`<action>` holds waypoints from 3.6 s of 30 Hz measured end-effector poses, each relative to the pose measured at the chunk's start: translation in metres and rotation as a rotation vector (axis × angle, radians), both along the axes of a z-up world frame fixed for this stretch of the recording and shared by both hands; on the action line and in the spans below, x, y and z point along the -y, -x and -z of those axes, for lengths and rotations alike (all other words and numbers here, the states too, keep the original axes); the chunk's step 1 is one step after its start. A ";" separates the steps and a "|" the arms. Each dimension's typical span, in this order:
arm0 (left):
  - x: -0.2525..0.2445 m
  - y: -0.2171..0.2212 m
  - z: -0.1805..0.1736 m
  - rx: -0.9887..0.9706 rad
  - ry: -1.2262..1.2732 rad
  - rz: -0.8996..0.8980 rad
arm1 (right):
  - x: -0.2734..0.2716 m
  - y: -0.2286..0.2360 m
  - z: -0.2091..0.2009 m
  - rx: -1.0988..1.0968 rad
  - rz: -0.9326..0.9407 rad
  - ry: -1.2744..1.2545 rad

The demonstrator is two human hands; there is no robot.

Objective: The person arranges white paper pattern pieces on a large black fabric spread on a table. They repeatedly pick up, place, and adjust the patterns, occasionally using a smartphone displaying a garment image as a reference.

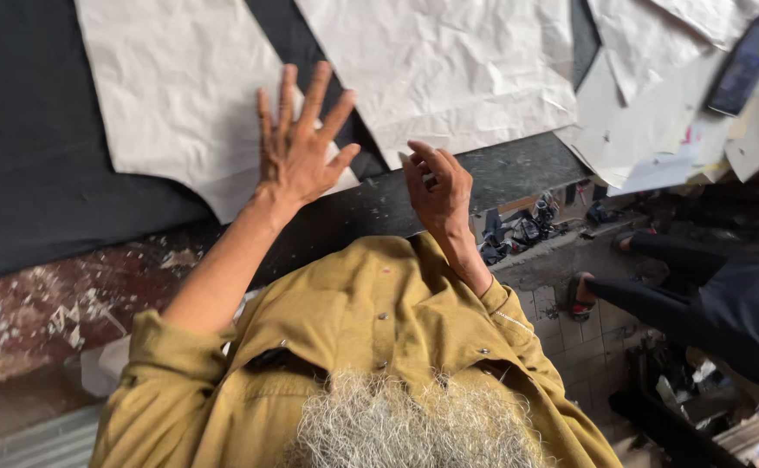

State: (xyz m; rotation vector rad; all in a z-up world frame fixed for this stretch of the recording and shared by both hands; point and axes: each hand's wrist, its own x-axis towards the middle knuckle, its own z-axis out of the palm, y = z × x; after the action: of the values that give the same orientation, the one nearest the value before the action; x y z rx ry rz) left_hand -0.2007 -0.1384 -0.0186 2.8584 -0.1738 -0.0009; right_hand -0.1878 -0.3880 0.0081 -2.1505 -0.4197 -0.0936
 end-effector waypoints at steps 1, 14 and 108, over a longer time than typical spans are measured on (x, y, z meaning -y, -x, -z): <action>-0.001 -0.005 -0.003 0.022 0.003 -0.005 | 0.012 -0.006 0.004 0.071 0.039 -0.036; 0.026 -0.074 -0.010 -0.164 -0.062 -0.067 | 0.136 -0.075 0.075 0.282 0.537 0.276; -0.032 -0.173 -0.009 -0.017 -0.126 -0.002 | -0.100 -0.098 0.002 -0.138 -0.162 0.042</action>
State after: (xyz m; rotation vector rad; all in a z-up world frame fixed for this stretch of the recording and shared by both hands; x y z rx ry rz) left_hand -0.0279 -0.1059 -0.0094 2.9833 -0.1732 -0.0370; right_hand -0.0897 -0.2880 0.0056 -2.1395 -0.5166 0.1549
